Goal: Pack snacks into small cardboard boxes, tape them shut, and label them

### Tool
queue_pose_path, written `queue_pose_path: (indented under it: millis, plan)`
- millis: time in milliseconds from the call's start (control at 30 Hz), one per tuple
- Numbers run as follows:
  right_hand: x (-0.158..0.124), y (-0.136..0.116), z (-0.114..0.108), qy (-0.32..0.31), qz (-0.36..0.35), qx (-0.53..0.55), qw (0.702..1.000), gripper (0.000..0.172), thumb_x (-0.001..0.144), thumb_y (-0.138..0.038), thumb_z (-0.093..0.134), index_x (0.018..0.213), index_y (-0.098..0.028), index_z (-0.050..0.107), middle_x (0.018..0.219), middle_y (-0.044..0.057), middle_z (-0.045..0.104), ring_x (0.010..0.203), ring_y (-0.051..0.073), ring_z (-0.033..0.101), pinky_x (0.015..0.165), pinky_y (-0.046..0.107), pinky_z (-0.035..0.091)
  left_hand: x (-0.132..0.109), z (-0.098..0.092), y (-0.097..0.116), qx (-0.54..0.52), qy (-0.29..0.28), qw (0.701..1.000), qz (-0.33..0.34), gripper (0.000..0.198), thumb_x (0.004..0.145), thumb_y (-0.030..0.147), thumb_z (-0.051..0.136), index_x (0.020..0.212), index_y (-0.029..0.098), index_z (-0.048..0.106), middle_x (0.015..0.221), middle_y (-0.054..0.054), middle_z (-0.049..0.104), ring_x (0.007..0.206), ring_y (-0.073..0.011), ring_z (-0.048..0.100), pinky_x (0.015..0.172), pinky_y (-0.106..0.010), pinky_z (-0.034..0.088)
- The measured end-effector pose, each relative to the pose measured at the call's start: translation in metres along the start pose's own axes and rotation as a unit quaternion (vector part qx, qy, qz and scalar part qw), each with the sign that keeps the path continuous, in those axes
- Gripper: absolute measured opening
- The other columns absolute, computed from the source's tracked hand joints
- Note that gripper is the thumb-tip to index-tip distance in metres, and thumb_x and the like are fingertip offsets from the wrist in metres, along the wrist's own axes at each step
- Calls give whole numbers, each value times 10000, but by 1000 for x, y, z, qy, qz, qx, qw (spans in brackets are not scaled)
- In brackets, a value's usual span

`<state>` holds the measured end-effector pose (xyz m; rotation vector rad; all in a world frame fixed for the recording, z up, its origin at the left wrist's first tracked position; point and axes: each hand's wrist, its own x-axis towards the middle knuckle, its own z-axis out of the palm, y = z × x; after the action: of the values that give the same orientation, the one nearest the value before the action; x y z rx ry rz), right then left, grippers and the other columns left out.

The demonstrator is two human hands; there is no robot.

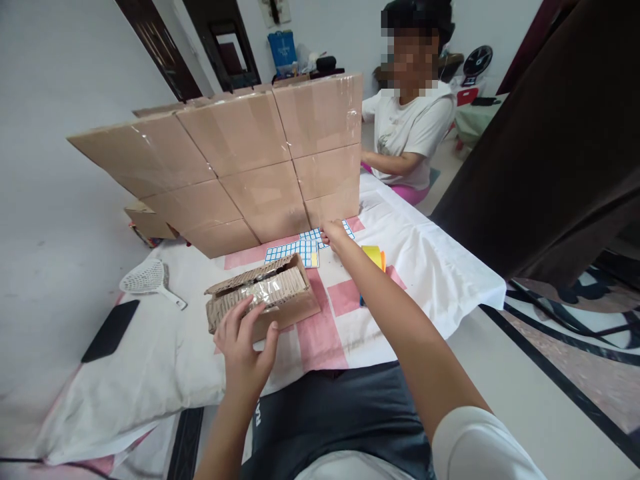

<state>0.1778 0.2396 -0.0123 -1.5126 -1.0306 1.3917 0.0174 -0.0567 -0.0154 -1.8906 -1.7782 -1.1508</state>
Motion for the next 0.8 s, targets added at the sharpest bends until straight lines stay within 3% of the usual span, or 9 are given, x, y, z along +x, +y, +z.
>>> queue_pose_path:
  millis: [133,267,367,433,500,567,600,700,800]
  plan:
    - [-9,16,3,-15,-49,-124,991,349,950,-323,671,1253,-159,611,1258,97,632,1103,241,640,940,455,552,-2,2,7,-8,1,1000,12,300,892,238,642,1190,234,610,1306,-132,634,1250,-319,563,1044,-481,361]
    - [-8,36,12,9,-90,-226,970,451,698,-105,788,1119,-176,642,1257,115,639,1299,340,506,1079,496,417,18,-21,-2,-34,10,998,58,243,883,211,652,1123,241,634,1162,-95,704,1127,-286,638,1003,-463,394]
    - [-6,51,19,31,-106,-263,958,457,695,-146,733,1138,-190,627,1257,135,646,1289,367,518,1057,496,416,76,-41,-23,-61,9,997,49,121,906,231,628,1023,247,656,979,-37,739,960,-224,685,930,-397,454]
    - [-8,61,25,45,-112,-269,955,446,747,-213,687,1186,-198,609,1220,130,669,1229,351,571,1019,472,444,133,-32,-39,-75,-38,996,30,139,922,308,606,1033,244,663,1008,-34,744,960,-211,687,893,-358,492]
    - [-12,71,32,64,-120,-266,954,433,792,-253,645,1219,-202,594,1194,120,685,1200,328,591,1016,448,444,190,3,-54,-66,-205,975,44,254,948,405,537,1109,254,663,1138,-34,736,1054,-209,675,917,-343,504]
    - [-16,80,38,89,-130,-255,954,415,817,-251,615,1227,-194,588,1211,118,683,1202,308,588,1037,429,425,231,61,-64,-27,-442,893,79,381,955,459,456,1197,228,638,1268,-59,697,1138,-213,649,940,-335,514]
    - [-17,84,40,102,-136,-247,954,403,823,-243,604,1222,-186,588,1227,122,677,1203,300,585,1048,422,415,243,93,-67,-16,-498,862,91,416,904,473,529,1206,208,639,1244,-68,709,1106,-217,662,916,-325,529]
    - [-19,94,42,134,-156,-212,955,358,832,-220,573,1184,-163,593,1223,140,673,1172,287,597,1038,411,422,249,177,-76,27,-572,812,115,538,660,454,786,1134,226,675,1143,-53,738,1089,-254,657,931,-345,529]
    - [-17,103,40,159,-176,-167,957,306,845,-216,540,1144,-173,587,1167,127,680,1130,262,612,1000,387,451,236,225,-84,80,-586,794,138,667,621,469,849,1213,238,646,1274,-102,666,1229,-323,576,1032,-466,469]
